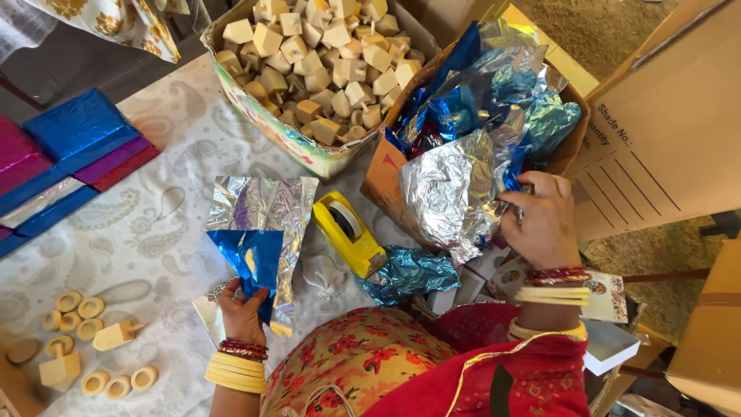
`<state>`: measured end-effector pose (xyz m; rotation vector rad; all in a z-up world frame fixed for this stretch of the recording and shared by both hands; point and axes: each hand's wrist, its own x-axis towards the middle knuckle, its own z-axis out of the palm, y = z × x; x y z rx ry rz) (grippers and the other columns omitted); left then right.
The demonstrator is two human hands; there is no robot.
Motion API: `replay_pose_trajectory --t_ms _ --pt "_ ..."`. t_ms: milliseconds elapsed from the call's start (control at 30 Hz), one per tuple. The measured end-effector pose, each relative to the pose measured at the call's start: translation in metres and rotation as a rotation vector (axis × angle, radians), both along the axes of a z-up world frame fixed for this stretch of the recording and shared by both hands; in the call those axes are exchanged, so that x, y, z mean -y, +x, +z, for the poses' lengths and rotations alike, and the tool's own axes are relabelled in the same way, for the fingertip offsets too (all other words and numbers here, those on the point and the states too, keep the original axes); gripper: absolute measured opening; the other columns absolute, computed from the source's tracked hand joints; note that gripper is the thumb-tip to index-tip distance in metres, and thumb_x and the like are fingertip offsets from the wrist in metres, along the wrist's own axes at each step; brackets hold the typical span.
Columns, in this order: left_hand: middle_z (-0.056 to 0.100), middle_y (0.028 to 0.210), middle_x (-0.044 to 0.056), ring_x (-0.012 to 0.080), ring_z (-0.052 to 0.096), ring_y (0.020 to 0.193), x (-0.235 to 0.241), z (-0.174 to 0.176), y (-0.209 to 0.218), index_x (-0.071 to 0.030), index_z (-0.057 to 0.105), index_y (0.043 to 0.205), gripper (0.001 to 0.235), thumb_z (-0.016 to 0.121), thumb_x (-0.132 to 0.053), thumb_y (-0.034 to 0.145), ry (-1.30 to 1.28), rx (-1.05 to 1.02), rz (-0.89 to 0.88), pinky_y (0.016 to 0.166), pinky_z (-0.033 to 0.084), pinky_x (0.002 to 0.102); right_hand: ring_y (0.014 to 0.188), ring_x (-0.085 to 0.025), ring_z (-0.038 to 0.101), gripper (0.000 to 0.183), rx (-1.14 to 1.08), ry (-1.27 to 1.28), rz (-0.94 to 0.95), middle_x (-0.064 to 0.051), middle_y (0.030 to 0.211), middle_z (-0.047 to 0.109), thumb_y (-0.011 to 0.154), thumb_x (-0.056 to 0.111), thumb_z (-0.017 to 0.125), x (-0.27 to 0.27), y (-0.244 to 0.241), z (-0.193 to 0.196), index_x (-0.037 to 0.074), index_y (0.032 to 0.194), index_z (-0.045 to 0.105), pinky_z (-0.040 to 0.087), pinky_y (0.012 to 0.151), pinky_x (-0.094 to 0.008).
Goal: The person places small wooden components into a silver and blue foil wrapper, seals the foil around the items by hand, and secures it with tape using a desktop dispenser.
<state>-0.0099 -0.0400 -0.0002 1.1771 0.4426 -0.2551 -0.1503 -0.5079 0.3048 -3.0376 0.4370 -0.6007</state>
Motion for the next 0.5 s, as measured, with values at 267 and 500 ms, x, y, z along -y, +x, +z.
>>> replay_pose_trajectory --t_ms 267,500 --pt "0.068 0.119 0.014 0.0197 0.068 0.101 0.003 0.026 -0.005 -0.004 0.036 0.142 0.072 0.079 -0.004 0.085 0.068 -0.038 0.092 0.079 0.058 0.035 0.106 -0.031 0.065 0.027 0.108 0.284 0.131 -0.012 0.113 0.07 0.084 0.029 0.082 -0.015 -0.005 0.017 0.007 0.095 0.071 0.051 0.091 -0.043" --pt "0.045 0.13 0.013 0.023 0.058 0.102 0.015 0.053 -0.01 -0.009 0.029 0.146 0.095 0.089 -0.024 0.074 0.428 0.006 0.036 0.072 0.056 0.041 0.097 -0.024 0.068 0.013 0.499 -0.097 -0.19 -0.011 0.107 0.071 0.095 0.001 0.076 -0.012 -0.023 0.053 0.003 0.096 0.064 0.054 0.086 -0.04"
